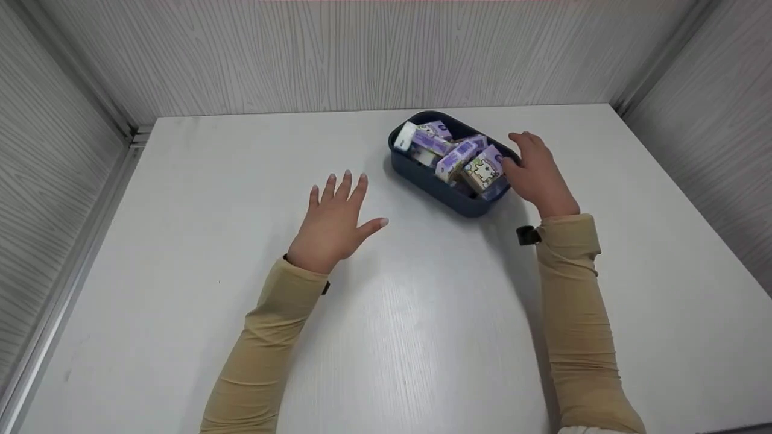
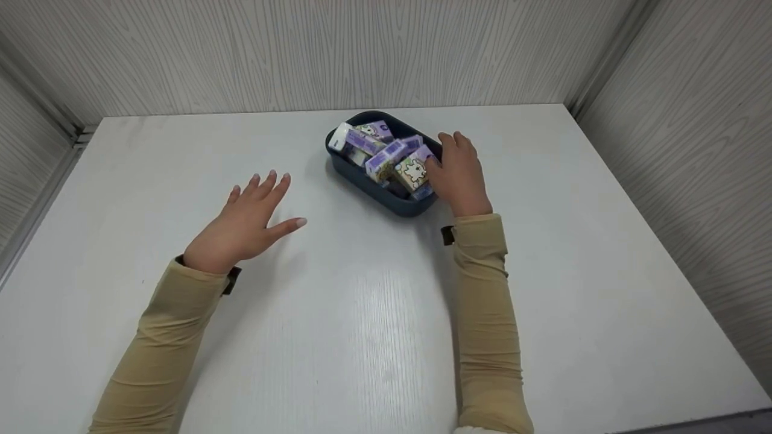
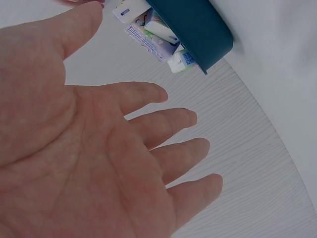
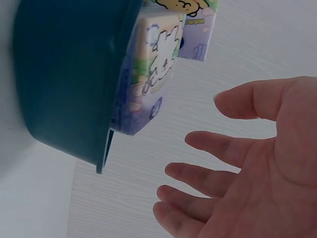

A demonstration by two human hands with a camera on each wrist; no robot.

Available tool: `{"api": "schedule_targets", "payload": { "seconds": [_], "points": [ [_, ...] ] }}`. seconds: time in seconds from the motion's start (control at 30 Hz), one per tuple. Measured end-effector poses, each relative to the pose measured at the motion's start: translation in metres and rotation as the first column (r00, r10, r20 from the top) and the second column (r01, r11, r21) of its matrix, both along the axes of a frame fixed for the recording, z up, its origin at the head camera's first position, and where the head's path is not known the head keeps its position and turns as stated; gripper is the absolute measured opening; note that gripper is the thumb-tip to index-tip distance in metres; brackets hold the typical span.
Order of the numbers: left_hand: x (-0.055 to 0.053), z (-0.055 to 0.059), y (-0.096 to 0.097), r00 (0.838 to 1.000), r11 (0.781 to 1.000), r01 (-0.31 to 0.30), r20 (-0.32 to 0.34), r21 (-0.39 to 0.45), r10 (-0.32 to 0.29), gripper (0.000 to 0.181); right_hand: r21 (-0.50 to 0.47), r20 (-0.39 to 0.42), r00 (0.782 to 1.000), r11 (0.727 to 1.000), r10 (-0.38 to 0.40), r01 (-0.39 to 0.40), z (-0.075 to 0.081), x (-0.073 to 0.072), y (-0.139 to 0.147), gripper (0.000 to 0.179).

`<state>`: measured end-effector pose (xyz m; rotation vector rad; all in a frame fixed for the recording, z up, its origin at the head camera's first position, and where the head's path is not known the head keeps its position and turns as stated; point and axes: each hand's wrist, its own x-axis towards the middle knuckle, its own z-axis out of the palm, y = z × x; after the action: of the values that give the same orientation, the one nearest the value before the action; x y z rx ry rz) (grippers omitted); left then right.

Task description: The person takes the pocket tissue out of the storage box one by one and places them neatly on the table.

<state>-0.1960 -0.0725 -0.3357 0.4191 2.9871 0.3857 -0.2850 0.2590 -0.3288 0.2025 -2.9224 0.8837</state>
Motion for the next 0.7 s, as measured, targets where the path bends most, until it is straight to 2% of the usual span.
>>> {"api": "schedule_targets", "payload": {
  "seconds": [0.17, 0.33, 0.57, 0.7],
  "points": [
    [0.001, -0.002, -0.001, 1.0, 1.0, 0.001, -0.01, 0.006, -0.001, 0.078, 0.006, 0.011, 0.999, 0.999, -0.031, 0.031, -0.013, -0.009, 0.006, 0.054],
    [0.001, -0.002, -0.002, 1.0, 1.0, 0.004, -0.014, 0.003, -0.004, 0.078, 0.001, 0.012, 0.994, 0.994, -0.109, 0.109, -0.029, -0.018, 0.009, 0.056],
    [0.001, -0.001, -0.002, 1.0, 1.0, 0.002, -0.011, -0.003, -0.002, 0.078, -0.048, -0.05, 0.975, 0.976, -0.215, 0.213, -0.048, -0.029, 0.006, 0.05],
    [0.0, 0.0, 0.0, 1.0, 1.0, 0.005, -0.019, -0.002, -0.005, 0.078, -0.093, -0.039, 0.965, 0.962, -0.261, 0.256, -0.053, -0.031, 0.005, 0.049]
  ]
}}
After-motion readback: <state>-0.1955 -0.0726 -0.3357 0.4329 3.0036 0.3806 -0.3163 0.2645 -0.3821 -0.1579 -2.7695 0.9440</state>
